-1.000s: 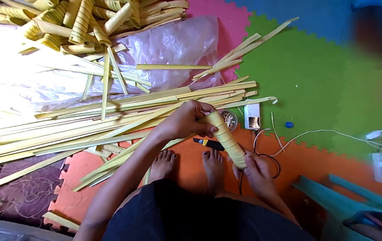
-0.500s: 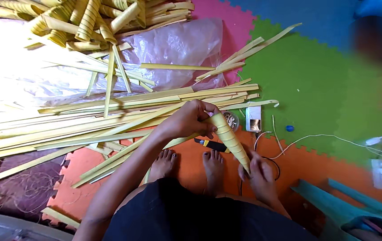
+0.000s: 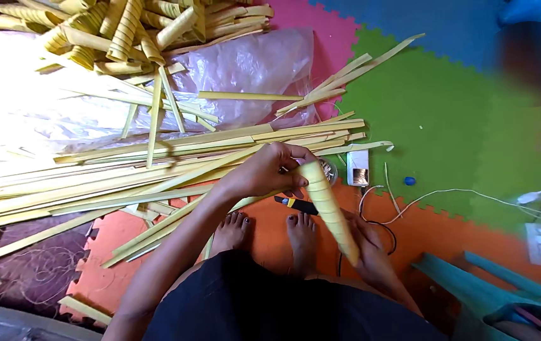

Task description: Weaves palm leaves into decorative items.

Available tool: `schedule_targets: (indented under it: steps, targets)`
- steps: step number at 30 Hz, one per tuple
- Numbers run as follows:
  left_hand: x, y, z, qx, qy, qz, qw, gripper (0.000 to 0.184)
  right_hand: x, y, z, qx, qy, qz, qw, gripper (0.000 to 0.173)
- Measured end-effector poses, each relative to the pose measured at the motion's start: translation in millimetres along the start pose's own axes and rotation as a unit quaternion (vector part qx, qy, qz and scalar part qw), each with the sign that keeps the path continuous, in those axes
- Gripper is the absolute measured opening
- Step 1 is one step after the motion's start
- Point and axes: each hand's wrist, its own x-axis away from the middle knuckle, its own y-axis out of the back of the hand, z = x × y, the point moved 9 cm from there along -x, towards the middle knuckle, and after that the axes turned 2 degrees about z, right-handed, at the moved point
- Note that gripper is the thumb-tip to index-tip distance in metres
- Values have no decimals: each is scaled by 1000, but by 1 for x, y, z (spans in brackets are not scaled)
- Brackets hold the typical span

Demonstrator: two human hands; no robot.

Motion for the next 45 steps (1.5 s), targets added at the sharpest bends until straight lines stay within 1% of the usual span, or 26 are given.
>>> schedule_targets:
  steps: [1,2,3,5,6,7,8,9,10,11,12,13,15,17,19,20,22,26,28,30,32,34,36,37,40,45]
  targets:
    - [1,0,-3,-4,-33,20,999,17,2,-6,-5,-80,-93,-1,992,36]
    - [2,0,-4,-13,-57,26,998,17,4,-9,-6,-123,-135,-5,983,37]
    - [3,0,-5,-28,-62,11,998,16,2,-9,-4,-133,-117,-6,984,36]
    - [4,11,-16,-51,-32,-37,998,18,-1,-1,10,-49,44,12,998,30]
    - [4,19,-23,-51,-12,-54,997,19,-1,2,22,63,150,13,987,42]
    - [2,26,-26,-41,1,-66,997,20,0,2,33,168,231,-5,958,51]
    - [-1,31,-26,-26,-3,-56,998,21,3,2,40,226,271,-31,935,50]
    - [-8,37,-24,-9,-28,-17,999,21,3,2,42,222,260,-46,939,40]
    - [-18,45,-21,2,-73,41,996,21,1,2,37,161,199,-47,966,29]
    - [-21,46,-23,-7,-110,68,992,20,-3,-1,26,56,98,-30,993,29]
    - [-16,42,-29,-26,-135,40,990,15,-5,-7,17,-51,-4,0,999,35]
    - [-5,34,-38,-44,-138,-19,989,9,-5,-14,8,-133,-88,36,987,41]
    - [9,27,-50,-66,-174,-78,979,7,-4,-24,5,-200,-142,111,963,43]
    - [5,33,-45,-54,-247,-35,967,3,-12,-20,14,-152,-92,152,972,39]
    - [-5,51,-45,-70,-320,9,945,7,-30,-2,34,21,36,86,995,30]
    - [-8,55,-48,-91,-343,11,935,8,-38,6,50,108,110,32,988,27]
    - [-11,49,-52,-153,-364,-11,919,11,-48,6,84,188,202,-23,961,27]
    - [-22,22,-57,-209,-332,-49,918,6,-59,-37,135,227,309,-29,923,26]
    - [-29,20,-60,-205,-297,-80,929,7,-66,-48,143,260,348,-74,898,11]
    - [-36,21,-57,-198,-259,-95,941,11,-73,-48,140,258,357,-109,891,2]
    - [-46,26,-41,-179,-196,-73,961,11,-84,-48,125,240,331,-101,907,4]
    - [-56,31,-10,-146,-138,-25,979,8,-99,-45,100,226,267,-39,936,3]
    - [-61,38,26,-94,-117,11,989,8,-118,-35,70,228,187,28,955,8]
    - [-61,43,40,-70,-108,22,991,7,-125,-26,56,271,155,34,949,10]
    - [-52,58,48,-6,-72,26,997,15,-138,4,20,447,92,-2,890,8]
    - [-46,74,36,78,-65,-25,995,14,-147,8,-29,540,28,-4,841,9]
